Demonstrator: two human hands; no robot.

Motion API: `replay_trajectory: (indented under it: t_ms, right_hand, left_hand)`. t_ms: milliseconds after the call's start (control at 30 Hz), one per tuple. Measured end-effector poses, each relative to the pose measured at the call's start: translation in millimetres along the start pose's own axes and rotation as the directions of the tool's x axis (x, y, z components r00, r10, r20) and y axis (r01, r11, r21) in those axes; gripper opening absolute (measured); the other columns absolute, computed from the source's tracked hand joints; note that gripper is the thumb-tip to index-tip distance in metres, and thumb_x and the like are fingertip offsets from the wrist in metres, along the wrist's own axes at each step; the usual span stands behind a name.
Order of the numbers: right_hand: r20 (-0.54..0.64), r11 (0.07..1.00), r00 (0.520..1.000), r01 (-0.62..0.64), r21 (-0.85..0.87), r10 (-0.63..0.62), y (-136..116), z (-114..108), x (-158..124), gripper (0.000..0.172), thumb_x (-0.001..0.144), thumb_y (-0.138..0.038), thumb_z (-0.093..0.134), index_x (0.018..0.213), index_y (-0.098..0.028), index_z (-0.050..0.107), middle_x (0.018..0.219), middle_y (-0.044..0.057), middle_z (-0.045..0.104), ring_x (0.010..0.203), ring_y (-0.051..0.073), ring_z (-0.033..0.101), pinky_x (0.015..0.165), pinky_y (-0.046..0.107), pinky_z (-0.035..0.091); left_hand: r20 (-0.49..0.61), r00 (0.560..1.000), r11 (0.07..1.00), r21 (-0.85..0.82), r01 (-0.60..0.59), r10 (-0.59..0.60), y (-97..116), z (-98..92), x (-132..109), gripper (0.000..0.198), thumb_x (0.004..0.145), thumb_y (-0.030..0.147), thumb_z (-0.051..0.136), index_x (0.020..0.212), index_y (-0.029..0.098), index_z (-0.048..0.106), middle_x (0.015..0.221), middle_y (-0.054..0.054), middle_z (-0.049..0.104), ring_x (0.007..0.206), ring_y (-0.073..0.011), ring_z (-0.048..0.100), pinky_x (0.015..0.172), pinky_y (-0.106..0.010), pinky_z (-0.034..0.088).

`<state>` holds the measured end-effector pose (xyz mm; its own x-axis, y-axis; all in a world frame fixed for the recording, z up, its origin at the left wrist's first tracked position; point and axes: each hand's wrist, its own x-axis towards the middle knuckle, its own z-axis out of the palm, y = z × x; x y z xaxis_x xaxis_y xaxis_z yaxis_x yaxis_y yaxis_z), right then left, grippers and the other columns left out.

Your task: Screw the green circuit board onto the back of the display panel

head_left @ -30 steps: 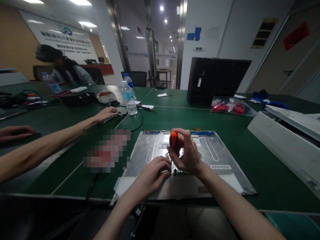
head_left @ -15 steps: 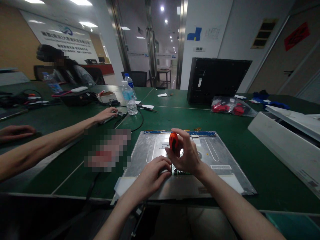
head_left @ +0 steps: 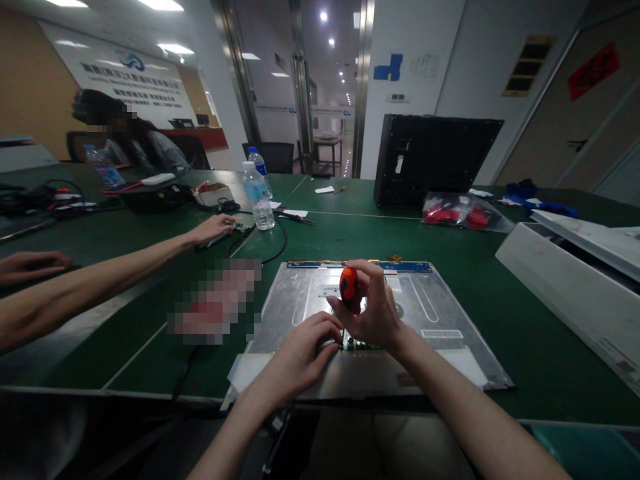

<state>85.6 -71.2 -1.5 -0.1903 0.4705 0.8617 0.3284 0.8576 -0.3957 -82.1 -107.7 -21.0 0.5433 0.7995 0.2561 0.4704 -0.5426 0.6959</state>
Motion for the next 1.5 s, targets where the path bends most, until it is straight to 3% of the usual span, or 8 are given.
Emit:
replay_trajectory:
  t_ms: [300,533,1233,1500]
  right_hand:
    - [0.033,0.999,0.999,0.036,-0.028,-0.035,-3.0,-1.6,1.8,0.053,0.086,-0.033,0.062,0.131,-0.023,0.035,0.067,-0.008,0.043,0.048,0.007,0.040,0.042,0.018,0.033]
    - [0.107,0.999,0.994,0.030,0.022,-0.032,-4.8,-7.0,0.7,0.057,0.084,-0.019,0.051,0.137,-0.020,0.031,0.070,-0.005,0.049,0.052,0.010,0.047,0.047,0.023,0.039]
    - [0.022,1.000,1.000,0.001,-0.008,-0.001,-2.8,0.1,0.1,0.049,0.083,-0.026,0.061,0.123,-0.024,0.032,0.064,-0.010,0.043,0.045,0.007,0.039,0.041,0.017,0.028]
    - [0.052,0.997,0.998,0.021,0.077,-0.025,-5.7,-6.5,0.8,0.049,0.081,-0.018,0.052,0.127,-0.021,0.034,0.073,-0.003,0.052,0.054,0.011,0.049,0.047,0.021,0.042]
  left_hand:
    - [-0.001,1.000,1.000,0.022,0.004,-0.004,-2.6,1.2,-0.4,0.016,0.082,0.009,0.051,0.087,0.019,0.063,0.095,-0.005,0.066,0.087,-0.0200,0.060,0.079,-0.031,0.048]
    - [0.017,1.000,1.000,-0.005,-0.003,0.003,1.0,-1.0,0.1,0.016,0.084,0.010,0.051,0.090,0.018,0.064,0.097,-0.006,0.066,0.091,-0.0208,0.061,0.081,-0.032,0.048]
    - [0.003,1.000,1.000,0.018,0.007,-0.007,-5.0,2.1,-1.2,0.018,0.083,0.011,0.050,0.090,0.019,0.063,0.096,-0.005,0.066,0.089,-0.0205,0.060,0.079,-0.034,0.049]
    - [0.015,0.999,0.999,-0.031,-0.038,0.038,-3.0,0.9,-0.4,0.018,0.084,0.010,0.049,0.092,0.019,0.063,0.101,-0.006,0.064,0.095,-0.0206,0.060,0.084,-0.034,0.047]
